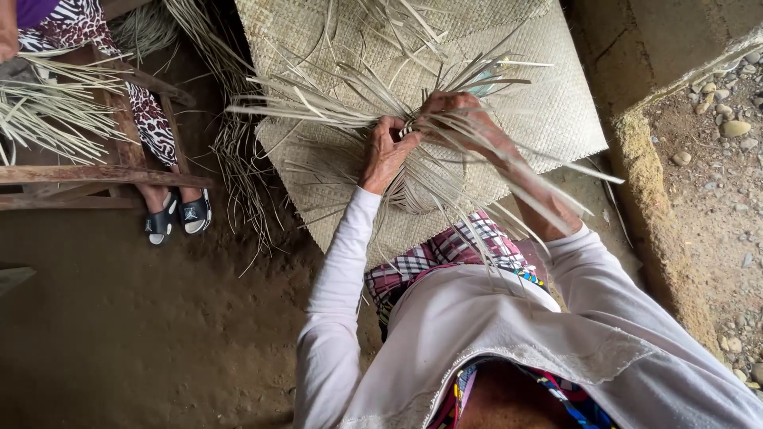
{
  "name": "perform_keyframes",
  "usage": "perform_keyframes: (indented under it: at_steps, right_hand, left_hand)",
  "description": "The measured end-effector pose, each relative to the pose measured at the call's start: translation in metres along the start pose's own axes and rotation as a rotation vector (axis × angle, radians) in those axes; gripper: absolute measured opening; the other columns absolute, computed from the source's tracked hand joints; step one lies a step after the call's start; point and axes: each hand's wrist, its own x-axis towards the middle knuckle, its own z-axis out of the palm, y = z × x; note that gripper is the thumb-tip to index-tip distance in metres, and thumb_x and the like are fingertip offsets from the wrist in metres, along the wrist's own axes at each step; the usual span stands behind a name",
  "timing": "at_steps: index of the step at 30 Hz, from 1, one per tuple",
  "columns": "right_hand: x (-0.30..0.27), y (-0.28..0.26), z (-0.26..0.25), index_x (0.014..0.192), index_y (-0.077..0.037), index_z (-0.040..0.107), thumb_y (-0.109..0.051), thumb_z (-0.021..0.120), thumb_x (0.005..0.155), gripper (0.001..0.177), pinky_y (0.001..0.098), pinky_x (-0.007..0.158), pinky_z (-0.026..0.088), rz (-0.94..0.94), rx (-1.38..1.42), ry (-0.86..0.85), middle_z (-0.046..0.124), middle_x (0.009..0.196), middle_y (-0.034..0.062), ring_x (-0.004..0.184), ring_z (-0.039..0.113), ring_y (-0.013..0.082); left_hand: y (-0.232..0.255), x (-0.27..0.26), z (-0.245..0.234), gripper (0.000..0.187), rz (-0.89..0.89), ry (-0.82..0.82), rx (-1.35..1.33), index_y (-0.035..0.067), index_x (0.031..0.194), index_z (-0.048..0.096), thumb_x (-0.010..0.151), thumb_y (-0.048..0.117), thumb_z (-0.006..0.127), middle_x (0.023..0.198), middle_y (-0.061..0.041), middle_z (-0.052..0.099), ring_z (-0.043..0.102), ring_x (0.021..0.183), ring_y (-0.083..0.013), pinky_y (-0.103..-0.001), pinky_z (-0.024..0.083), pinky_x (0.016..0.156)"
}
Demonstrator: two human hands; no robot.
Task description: Weaving long, thin natural fibers into a mat or basket structure by hand.
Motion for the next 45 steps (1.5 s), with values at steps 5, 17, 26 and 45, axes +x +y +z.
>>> perform_keyframes:
  at_steps: [5,17,26,45]
  right_hand:
    - [0.009,-0.002,0.007,0.084,-0.005,0.065,-0.012,0.071,0.083,0.009,0.0394,0.063,0.048,-0.241,-0.868,0.117,0.062,0.076,0.0121,0.073,0.063,0.0313]
    - [-0.014,-0.028,0.015,0.090,-0.002,0.067,-0.015,0.072,0.084,0.015,0.0407,0.078,0.047,-0.099,-0.626,0.235,0.059,0.092,0.0146,0.088,0.059,0.0280]
    - [-0.004,-0.018,0.009,0.085,0.002,0.063,-0.015,0.067,0.088,0.018,0.0383,0.065,0.046,-0.035,-0.756,0.176,0.058,0.088,0.0197,0.076,0.058,0.0317]
    - [-0.010,-0.013,0.017,0.093,0.002,0.054,-0.039,0.074,0.074,0.049,0.0401,0.086,0.050,0.186,-0.071,0.225,0.053,0.089,0.0110,0.092,0.057,0.0239]
  left_hand:
    - [-0.016,0.008,0.011,0.040,0.182,-0.012,0.279,0.004,0.090,0.047,0.069,0.028,0.070,0.074,-0.005,0.048,0.047,0.059,-0.0169,-0.030,0.042,0.052]
    - [0.038,-0.010,-0.011,0.029,0.083,-0.050,0.292,0.019,0.090,0.070,0.063,0.026,0.064,0.091,-0.007,0.059,0.063,0.085,-0.0286,-0.039,0.052,0.070]
    - [0.029,-0.010,0.002,0.023,0.093,0.064,0.074,0.012,0.082,0.071,0.059,0.015,0.069,0.087,-0.013,0.058,0.060,0.086,-0.0307,-0.036,0.049,0.078]
    - [0.039,-0.010,-0.001,0.018,0.105,0.096,0.151,0.011,0.072,0.069,0.056,0.017,0.067,0.074,-0.014,0.061,0.063,0.078,-0.0332,-0.038,0.050,0.067]
